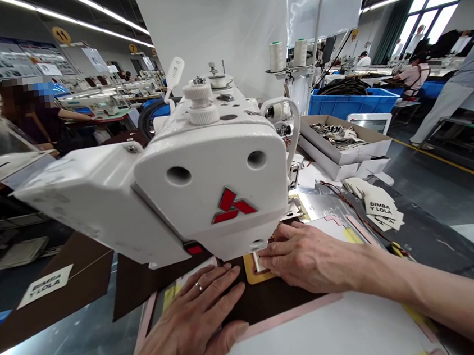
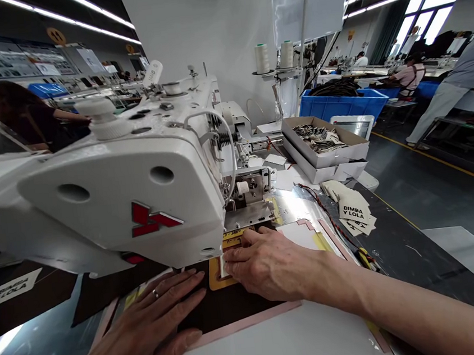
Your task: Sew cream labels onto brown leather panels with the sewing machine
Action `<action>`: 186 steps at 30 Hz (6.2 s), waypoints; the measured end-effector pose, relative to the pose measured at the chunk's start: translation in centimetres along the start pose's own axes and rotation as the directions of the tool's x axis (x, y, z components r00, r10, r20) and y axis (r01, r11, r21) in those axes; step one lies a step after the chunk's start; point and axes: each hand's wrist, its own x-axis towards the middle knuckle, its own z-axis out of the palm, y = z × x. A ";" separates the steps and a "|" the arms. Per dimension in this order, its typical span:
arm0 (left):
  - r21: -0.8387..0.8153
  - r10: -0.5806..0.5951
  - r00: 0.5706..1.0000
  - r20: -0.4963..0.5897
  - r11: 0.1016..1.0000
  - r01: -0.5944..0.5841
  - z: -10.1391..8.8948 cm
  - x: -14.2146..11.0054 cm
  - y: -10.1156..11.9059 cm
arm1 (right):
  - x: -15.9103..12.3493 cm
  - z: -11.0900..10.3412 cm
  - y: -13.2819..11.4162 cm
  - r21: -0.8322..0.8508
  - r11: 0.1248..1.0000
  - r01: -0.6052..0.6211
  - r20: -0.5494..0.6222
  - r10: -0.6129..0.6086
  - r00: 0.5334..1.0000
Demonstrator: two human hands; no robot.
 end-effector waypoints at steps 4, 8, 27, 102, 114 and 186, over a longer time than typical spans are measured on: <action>0.003 0.007 1.000 0.011 1.000 -0.007 -0.1 0.2 0.1 | 0.0 -0.2 -0.1 0.003 1.000 -0.008 0.003 0.008 1.000; -0.025 -0.032 0.999 0.026 0.999 0.033 -0.2 0.1 0.4 | 0.1 -0.3 -0.2 -0.006 1.000 0.002 0.012 -0.002 1.000; -0.019 0.022 1.000 -0.001 1.000 -0.022 0.1 0.2 -0.2 | 0.0 -0.2 0.3 0.040 0.999 -0.016 -0.018 0.016 1.000; -0.039 -0.094 0.995 0.025 0.995 0.095 -1.4 1.6 -0.2 | 0.3 2.5 -3.0 -0.036 0.985 -0.171 -0.032 0.170 0.985; -0.040 -0.006 0.999 0.036 0.999 0.007 0.1 2.3 -0.3 | 0.3 2.7 -2.8 -0.043 0.988 -0.150 -0.071 0.146 0.987; -0.127 -0.073 0.995 0.065 0.989 0.081 1.9 2.9 -2.8 | -7.2 0.0 -2.3 0.106 0.905 -0.412 -0.136 0.424 0.896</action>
